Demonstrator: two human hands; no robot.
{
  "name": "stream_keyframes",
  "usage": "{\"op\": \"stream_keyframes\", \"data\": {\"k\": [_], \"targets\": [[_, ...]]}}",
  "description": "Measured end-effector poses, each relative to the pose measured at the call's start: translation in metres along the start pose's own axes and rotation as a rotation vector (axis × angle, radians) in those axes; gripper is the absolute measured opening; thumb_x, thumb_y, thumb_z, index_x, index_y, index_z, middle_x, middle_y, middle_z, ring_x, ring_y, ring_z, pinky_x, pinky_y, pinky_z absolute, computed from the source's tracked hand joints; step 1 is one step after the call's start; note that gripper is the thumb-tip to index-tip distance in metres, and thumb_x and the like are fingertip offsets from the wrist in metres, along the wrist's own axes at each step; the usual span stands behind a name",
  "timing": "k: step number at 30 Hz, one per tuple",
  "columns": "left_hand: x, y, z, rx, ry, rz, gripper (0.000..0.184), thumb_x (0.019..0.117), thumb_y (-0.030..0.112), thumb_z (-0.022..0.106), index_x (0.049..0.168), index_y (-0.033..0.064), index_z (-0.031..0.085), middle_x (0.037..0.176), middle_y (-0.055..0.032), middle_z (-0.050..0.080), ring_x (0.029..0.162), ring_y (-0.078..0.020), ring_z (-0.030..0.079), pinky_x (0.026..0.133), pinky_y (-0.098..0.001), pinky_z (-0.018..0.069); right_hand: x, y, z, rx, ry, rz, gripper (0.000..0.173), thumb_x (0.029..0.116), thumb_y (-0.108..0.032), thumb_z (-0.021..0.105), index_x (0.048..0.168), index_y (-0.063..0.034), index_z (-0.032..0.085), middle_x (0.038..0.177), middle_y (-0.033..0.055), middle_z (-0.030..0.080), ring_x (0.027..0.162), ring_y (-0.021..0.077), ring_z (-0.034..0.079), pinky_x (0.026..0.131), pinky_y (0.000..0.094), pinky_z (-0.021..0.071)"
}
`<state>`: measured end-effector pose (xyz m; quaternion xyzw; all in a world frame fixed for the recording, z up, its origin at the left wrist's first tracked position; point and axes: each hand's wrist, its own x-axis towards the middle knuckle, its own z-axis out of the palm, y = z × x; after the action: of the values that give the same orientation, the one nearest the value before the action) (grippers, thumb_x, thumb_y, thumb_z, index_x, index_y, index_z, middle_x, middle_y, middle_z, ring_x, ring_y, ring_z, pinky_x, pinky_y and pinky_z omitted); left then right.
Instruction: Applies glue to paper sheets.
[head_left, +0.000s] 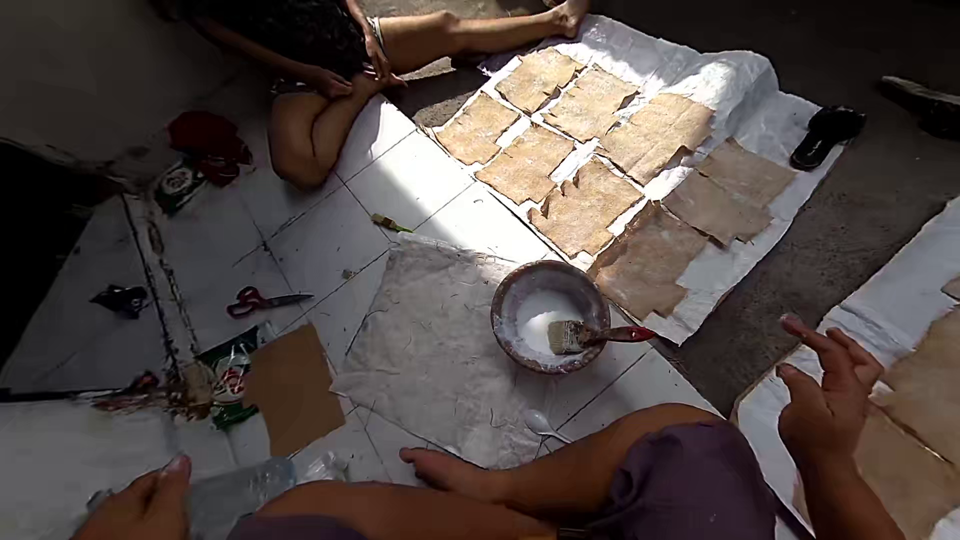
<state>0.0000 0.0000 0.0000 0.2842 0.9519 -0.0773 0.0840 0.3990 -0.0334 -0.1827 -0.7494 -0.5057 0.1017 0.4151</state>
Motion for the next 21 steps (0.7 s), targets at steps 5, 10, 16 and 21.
{"op": "stream_keyframes", "data": {"k": [5,10,16,21], "targets": [[0.154,-0.172,0.074,-0.499,0.119,0.351,0.047,0.1112,0.032,0.043,0.129,-0.0063,0.063,0.126,-0.0348,0.061,0.123,-0.0525,0.055,0.104,-0.0716,0.0367,-0.031,-0.058,0.047,0.271,-0.096,-0.459,0.043,0.0983,-0.033,0.053,0.122,0.0018,0.064,0.129,0.0182,0.065,0.137,0.0254,0.048,0.121,0.0406,0.0269],[0.195,-0.202,0.105,-0.693,0.125,0.326,0.042,0.1097,0.034,0.047,0.130,0.0018,0.065,0.124,-0.0256,0.065,0.117,-0.0445,0.062,0.100,-0.0670,0.0446,-0.089,-0.195,0.152,0.312,-0.415,-0.628,0.037,0.0933,-0.023,0.049,0.114,-0.0033,0.072,0.123,0.0138,0.070,0.132,0.0375,0.050,0.117,0.0574,0.0259],[0.209,-0.218,0.150,-1.152,0.381,0.295,0.033,0.1070,0.022,0.049,0.124,-0.0007,0.065,0.114,-0.0170,0.067,0.105,-0.0244,0.065,0.091,-0.0434,0.0530,-0.204,-0.298,0.362,0.196,-1.075,-0.854,0.025,0.0946,-0.010,0.061,0.113,-0.0113,0.078,0.121,0.0097,0.073,0.133,0.0426,0.051,0.106,0.0657,0.0352],[0.229,-0.213,0.177,-1.157,0.271,0.417,0.032,0.1025,0.024,0.053,0.118,0.0016,0.070,0.107,-0.0124,0.071,0.102,-0.0207,0.068,0.091,-0.0418,0.0552,-0.265,-0.345,0.483,-0.128,-1.405,-0.958,0.033,0.0991,-0.014,0.064,0.129,-0.0015,0.069,0.136,0.0188,0.065,0.138,0.0383,0.050,0.117,0.0605,0.0310]]}}
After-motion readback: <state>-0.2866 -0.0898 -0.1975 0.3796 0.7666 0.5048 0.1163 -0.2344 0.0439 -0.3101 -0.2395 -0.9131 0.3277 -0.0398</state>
